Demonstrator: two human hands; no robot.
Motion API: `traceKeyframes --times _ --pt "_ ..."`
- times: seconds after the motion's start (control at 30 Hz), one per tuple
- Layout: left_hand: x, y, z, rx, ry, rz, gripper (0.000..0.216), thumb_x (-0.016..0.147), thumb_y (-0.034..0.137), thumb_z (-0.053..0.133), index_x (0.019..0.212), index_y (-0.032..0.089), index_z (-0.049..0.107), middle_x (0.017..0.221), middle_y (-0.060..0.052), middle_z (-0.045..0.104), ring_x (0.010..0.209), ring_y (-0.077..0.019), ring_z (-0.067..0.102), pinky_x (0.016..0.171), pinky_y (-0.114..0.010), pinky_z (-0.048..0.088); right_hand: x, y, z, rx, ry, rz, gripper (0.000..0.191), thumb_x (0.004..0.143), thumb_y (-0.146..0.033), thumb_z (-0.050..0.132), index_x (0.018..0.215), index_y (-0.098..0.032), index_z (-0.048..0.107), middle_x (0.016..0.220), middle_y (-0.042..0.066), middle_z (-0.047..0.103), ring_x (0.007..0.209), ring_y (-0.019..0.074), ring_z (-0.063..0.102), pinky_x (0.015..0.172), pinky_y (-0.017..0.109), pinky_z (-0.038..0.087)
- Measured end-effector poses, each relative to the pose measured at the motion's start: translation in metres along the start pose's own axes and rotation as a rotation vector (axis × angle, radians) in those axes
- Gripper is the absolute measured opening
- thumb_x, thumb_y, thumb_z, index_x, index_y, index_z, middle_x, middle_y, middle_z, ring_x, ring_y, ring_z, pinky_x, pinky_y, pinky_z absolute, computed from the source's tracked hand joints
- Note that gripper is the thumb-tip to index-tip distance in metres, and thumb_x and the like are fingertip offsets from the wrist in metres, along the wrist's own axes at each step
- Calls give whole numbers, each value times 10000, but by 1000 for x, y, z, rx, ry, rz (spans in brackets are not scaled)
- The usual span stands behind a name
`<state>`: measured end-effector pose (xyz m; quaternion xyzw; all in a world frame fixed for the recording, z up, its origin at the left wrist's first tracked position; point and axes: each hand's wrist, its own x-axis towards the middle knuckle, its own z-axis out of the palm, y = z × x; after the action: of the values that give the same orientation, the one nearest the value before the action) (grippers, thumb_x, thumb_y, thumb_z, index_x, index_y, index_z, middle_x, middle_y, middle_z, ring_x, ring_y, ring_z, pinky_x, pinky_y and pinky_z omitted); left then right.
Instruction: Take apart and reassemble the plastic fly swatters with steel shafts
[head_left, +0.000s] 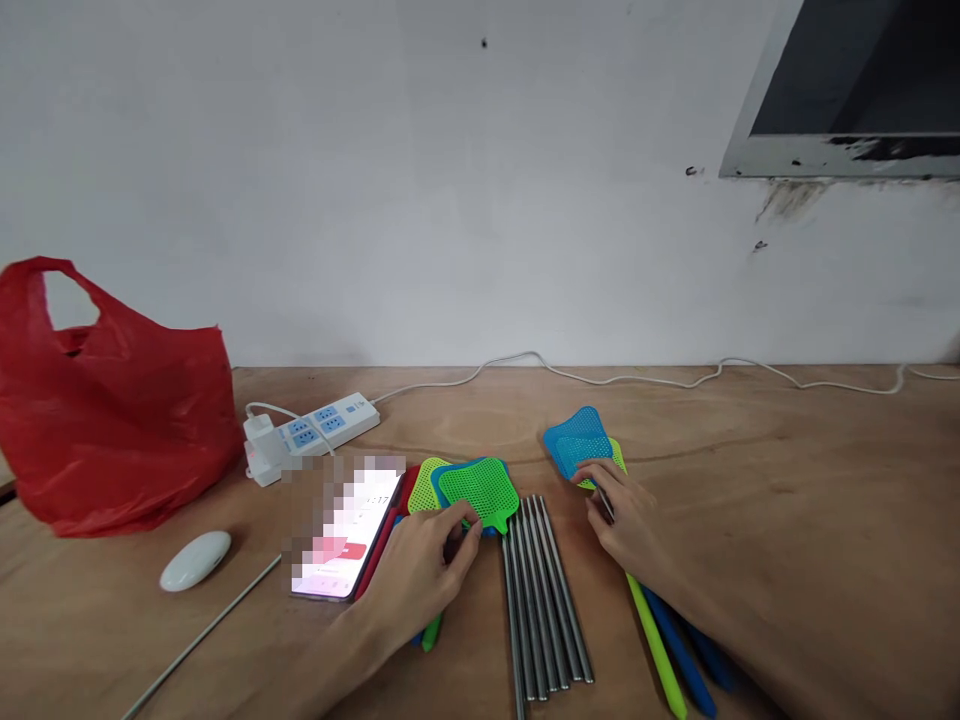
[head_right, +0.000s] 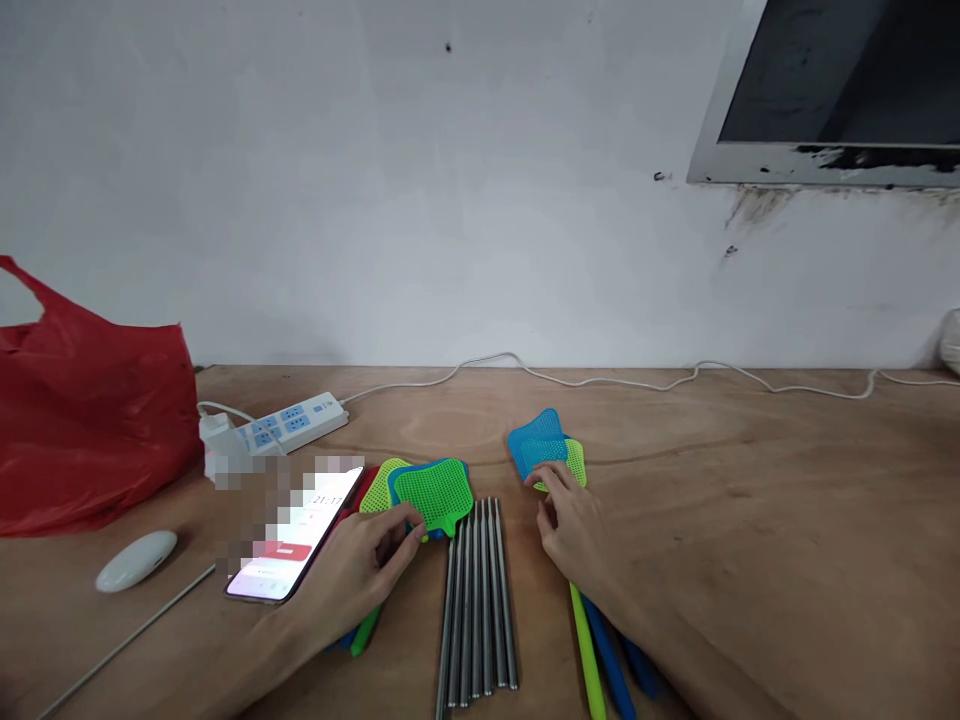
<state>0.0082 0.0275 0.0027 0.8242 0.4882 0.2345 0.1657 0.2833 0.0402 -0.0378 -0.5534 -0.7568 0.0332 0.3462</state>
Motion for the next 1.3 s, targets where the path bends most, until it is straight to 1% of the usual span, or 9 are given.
traceKeyframes --times 0.17,0.27,0.53,0.63,0.73,0.9,1.03,1.13,1.3 --pt "0 -1 0 15 8 12 282 972 337 418 821 202 615 558 32 513 516 -151 492 515 -253 271 1 7 -3 -82 -29 -29 309 777 -18 444 953 -244 559 1050 60 667 961 271 610 781 381 455" --pt "1 0 0 25 3 8 281 968 335 418 829 199 621 561 31 520 517 -150 497 512 -252 274 2 11 -6 -135 -34 -28 250 801 -47 477 923 -241 575 1008 59 669 940 273 601 791 389 449" --pt "-1 0 -2 58 22 -11 271 969 309 409 833 201 617 597 15 576 538 -161 535 521 -271 316 -1 9 -8 -226 -41 19 245 825 -67 482 970 -225 600 1007 61 629 815 234 632 630 322 421" --pt "0 -2 -4 62 114 32 199 942 252 422 904 202 611 805 -38 659 728 -205 613 637 -302 428 0 8 -9 -236 -51 14 264 815 -39 475 961 -221 599 997 61 629 803 234 631 639 328 424" --pt "1 -5 -4 91 176 88 184 922 215 432 1004 197 596 1024 -91 648 980 -268 603 827 -394 475 0 8 -10 -232 -64 -14 267 805 -18 474 927 -220 597 969 64 635 858 255 620 722 364 445" --pt "0 -9 0 165 155 93 209 910 207 439 1085 192 553 1136 -120 607 1065 -305 578 881 -460 468 0 -4 -12 -170 -84 -81 153 831 -92 547 906 -218 593 945 62 640 904 262 591 812 402 454" --pt "0 -8 -1 208 120 31 147 931 252 428 1036 197 516 935 -72 652 833 -260 648 677 -347 463 -3 -24 -15 -19 -139 -143 87 845 -140 585 860 -225 576 827 33 624 819 229 581 744 364 449" --pt "1 -7 -4 299 58 -54 150 951 302 426 945 205 540 658 -1 612 575 -218 611 515 -288 327 -5 -36 -19 47 -221 -186 110 834 -124 592 827 -228 559 758 7 606 764 201 561 703 330 431" --pt "2 -6 -5 437 14 -47 367 953 364 439 636 207 537 557 -28 602 560 -228 623 507 -296 227 -7 -42 -22 45 -298 -197 140 794 -108 600 789 -228 528 723 -10 591 719 187 530 668 313 390"
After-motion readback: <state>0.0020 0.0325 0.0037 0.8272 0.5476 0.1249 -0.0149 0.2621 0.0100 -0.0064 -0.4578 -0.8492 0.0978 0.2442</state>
